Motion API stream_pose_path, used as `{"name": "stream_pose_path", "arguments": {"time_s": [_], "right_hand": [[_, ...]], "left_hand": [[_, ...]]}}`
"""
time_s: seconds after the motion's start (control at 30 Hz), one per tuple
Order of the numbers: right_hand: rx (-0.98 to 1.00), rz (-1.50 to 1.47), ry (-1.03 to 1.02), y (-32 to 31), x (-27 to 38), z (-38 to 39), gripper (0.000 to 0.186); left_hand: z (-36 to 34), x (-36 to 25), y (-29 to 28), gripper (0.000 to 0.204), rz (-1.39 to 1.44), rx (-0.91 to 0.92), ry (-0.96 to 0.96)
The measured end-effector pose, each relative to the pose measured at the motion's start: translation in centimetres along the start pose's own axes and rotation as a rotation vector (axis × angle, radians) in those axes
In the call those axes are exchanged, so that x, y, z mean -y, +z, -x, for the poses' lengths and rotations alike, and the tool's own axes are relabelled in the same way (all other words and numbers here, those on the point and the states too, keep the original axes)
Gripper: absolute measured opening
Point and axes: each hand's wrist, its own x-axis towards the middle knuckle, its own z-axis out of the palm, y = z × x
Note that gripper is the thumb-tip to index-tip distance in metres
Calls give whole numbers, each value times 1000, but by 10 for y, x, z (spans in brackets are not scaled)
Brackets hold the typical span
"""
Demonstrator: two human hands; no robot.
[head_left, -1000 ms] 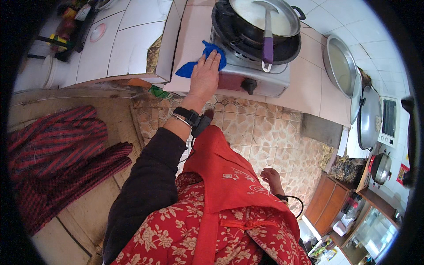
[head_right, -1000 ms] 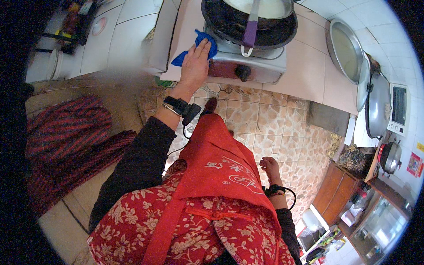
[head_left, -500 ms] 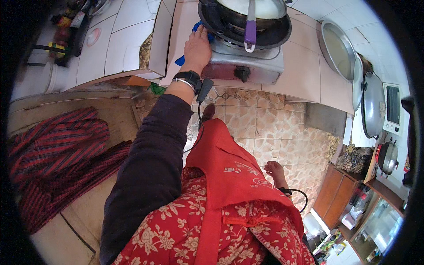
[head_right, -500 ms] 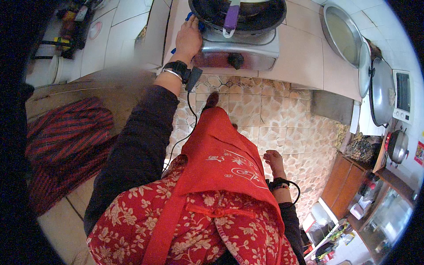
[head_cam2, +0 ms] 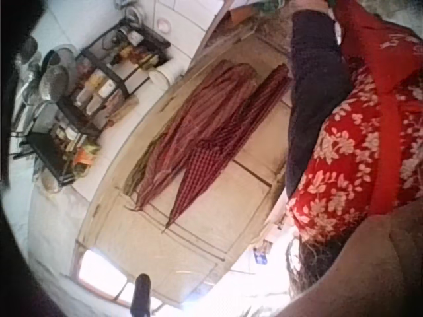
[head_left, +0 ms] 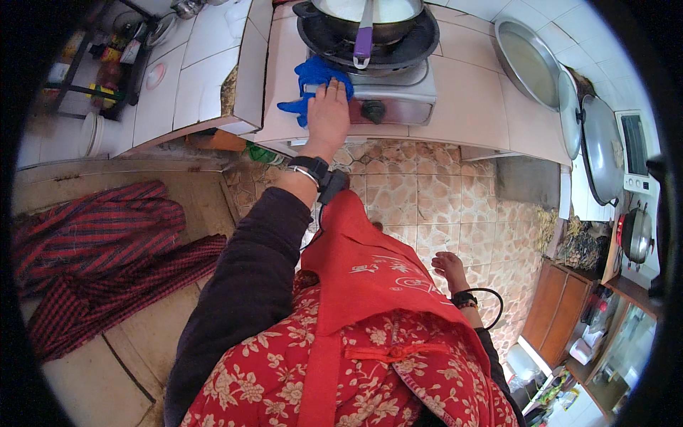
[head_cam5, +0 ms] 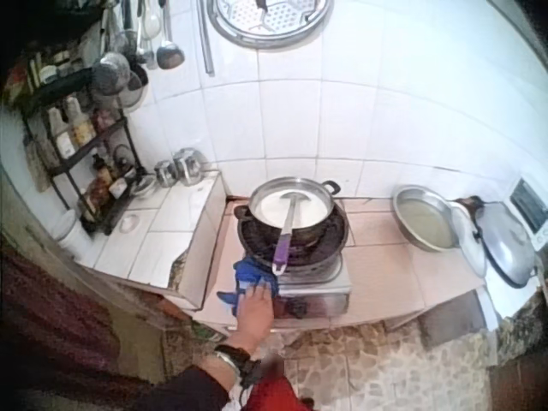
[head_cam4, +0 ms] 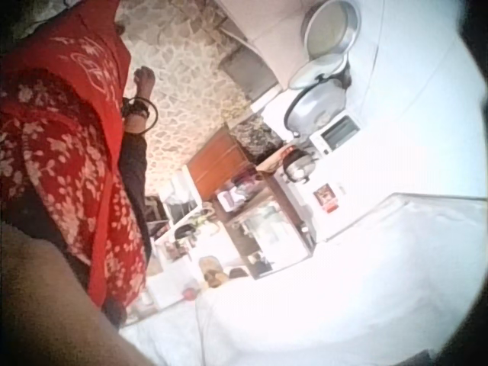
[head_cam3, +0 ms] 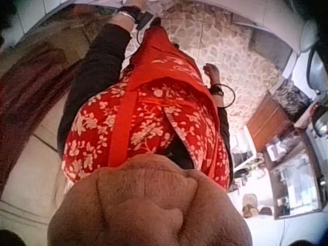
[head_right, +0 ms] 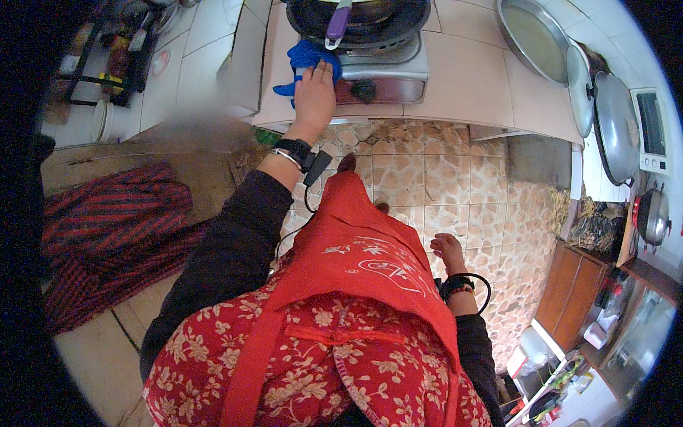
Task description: The person wipes the countertop and stove area with a blue cloth, then rinses and wrings the cloth in a basin of water. They wipe a glass pot lid and place it on a pot, then return to wiping the countertop.
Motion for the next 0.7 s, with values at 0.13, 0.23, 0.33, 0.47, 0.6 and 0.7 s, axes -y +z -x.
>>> {"name": "stream_pose_path", "arguments": {"time_s": [0.13,0.23,0.33,0.47,0.6,0.7], "right_hand": [[4,3,-3,-1,0,-1,25],[2,-12,22,-2,-3,0,25],[-24,-4,52,-5,-8,2,26],[-34,-71,50,-7,-15,7,26],[-44,-92,51,-9,-21,12,26],[-33,-95,45,-10,-22,15,25]], "left_hand": [[-3,-30,3,47,-4,-6,120],[-5,-55,4,48,14,5,168],[-11,-79,6,48,37,23,177],[-28,-104,13,46,76,8,204],[-47,-128,20,43,117,-14,219],[-63,-146,22,41,159,67,211]]}}
